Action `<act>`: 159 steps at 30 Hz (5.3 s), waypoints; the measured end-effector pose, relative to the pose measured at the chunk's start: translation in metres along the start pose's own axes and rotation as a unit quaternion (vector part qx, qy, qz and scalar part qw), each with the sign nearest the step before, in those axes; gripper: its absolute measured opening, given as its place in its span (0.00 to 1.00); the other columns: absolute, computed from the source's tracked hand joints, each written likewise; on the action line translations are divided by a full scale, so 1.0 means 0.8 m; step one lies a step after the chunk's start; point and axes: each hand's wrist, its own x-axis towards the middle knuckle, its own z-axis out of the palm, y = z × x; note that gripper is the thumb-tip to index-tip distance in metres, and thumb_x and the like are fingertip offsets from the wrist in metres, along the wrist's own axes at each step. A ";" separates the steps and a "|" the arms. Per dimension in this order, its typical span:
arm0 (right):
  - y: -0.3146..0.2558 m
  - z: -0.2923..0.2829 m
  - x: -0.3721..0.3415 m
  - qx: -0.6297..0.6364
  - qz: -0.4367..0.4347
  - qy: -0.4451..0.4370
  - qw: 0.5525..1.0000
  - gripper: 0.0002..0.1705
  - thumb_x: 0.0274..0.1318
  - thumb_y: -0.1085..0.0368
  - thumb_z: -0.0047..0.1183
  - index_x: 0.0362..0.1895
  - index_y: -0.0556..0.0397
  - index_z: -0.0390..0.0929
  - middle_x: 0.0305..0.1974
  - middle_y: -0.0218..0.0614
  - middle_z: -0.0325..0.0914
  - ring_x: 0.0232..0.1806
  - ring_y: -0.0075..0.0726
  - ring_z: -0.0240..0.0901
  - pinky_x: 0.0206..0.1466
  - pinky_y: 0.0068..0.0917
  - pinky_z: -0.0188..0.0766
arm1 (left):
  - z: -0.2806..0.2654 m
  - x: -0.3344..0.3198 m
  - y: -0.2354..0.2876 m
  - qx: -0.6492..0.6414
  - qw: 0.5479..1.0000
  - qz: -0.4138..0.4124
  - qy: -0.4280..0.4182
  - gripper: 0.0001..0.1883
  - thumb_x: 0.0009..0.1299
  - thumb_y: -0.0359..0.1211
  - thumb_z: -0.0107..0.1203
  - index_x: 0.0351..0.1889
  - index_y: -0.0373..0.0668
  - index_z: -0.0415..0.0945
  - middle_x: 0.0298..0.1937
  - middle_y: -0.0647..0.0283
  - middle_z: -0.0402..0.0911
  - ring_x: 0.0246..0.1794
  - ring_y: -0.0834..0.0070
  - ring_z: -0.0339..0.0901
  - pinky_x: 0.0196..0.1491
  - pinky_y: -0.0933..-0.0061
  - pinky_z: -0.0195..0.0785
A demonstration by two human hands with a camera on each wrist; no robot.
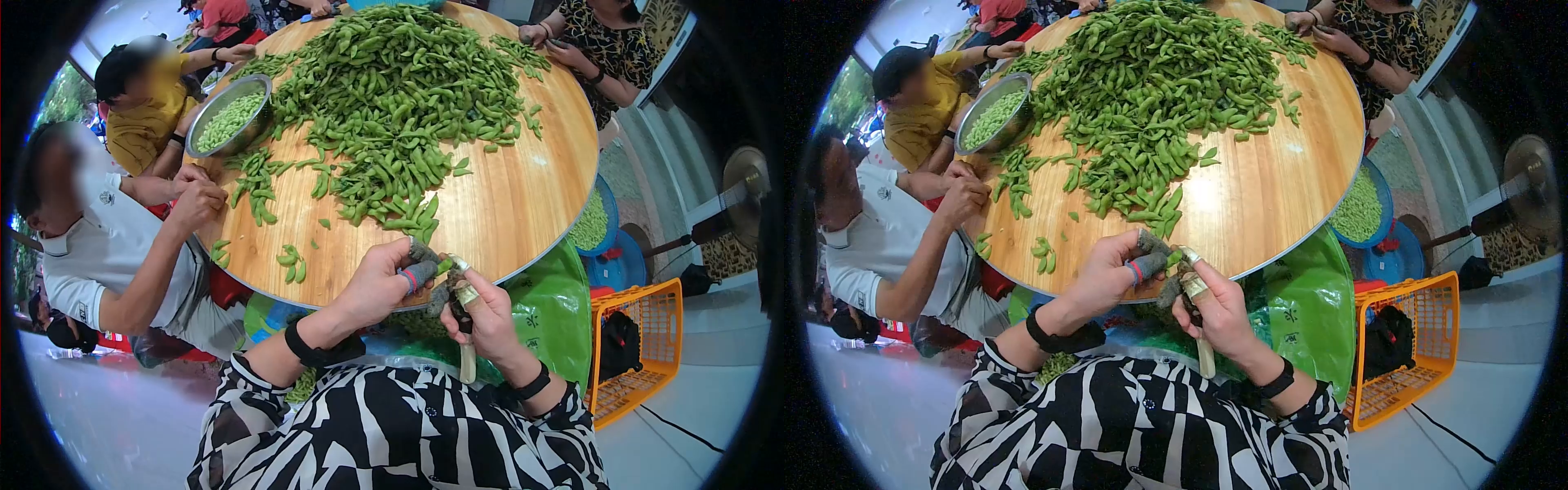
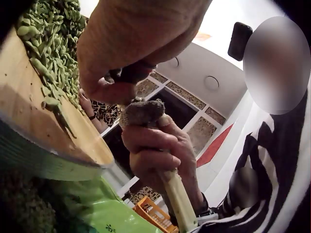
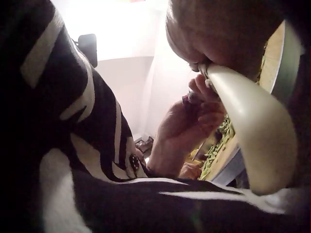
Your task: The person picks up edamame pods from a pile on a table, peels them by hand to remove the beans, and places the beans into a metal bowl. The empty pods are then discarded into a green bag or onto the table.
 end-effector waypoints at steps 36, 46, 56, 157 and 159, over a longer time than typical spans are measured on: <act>0.006 0.001 0.010 0.335 0.090 -0.016 0.938 0.22 0.68 0.62 0.40 0.63 0.51 0.63 0.34 0.36 0.73 0.15 0.17 0.53 0.13 0.14 0.53 | 0.002 -0.004 -0.001 0.478 0.775 0.406 0.082 0.15 0.58 0.25 0.62 0.44 0.38 0.78 0.30 0.55 0.79 0.25 0.68 0.77 0.27 0.73 0.68; 0.000 -0.005 0.003 -0.050 -0.030 0.054 0.997 0.19 0.64 0.69 0.42 0.58 0.57 0.70 0.26 0.29 0.72 0.19 0.17 0.62 0.16 0.15 0.57 | 0.000 0.001 0.014 -0.083 0.995 -0.057 -0.008 0.06 0.68 0.26 0.54 0.40 0.35 0.77 0.28 0.64 0.80 0.23 0.83 0.74 0.23 0.83 0.65; -0.005 -0.006 0.011 -0.393 -0.202 0.166 0.881 0.17 0.48 0.72 0.58 0.44 0.60 0.70 0.28 0.41 0.73 0.25 0.36 0.71 0.31 0.30 0.69 | 0.024 -0.015 -0.003 0.286 0.944 0.165 0.008 0.10 0.62 0.22 0.53 0.42 0.34 0.76 0.26 0.56 0.79 0.23 0.77 0.74 0.26 0.75 0.67; 0.002 -0.026 -0.008 -0.185 -0.017 -0.012 0.983 0.20 0.62 0.68 0.36 0.57 0.59 0.66 0.24 0.28 0.68 0.20 0.18 0.59 0.23 0.19 0.57 | -0.048 0.047 -0.004 0.620 0.756 0.196 0.076 0.13 0.57 0.22 0.53 0.39 0.36 0.67 0.37 0.49 0.68 0.38 0.47 0.71 0.40 0.55 0.67; 0.006 -0.026 -0.009 -0.157 -0.011 0.006 0.988 0.20 0.63 0.67 0.35 0.57 0.59 0.66 0.23 0.28 0.69 0.19 0.18 0.59 0.22 0.18 0.57 | -0.053 0.053 -0.005 0.622 0.749 0.209 0.091 0.11 0.57 0.22 0.53 0.37 0.36 0.68 0.37 0.48 0.68 0.38 0.48 0.72 0.40 0.56 0.68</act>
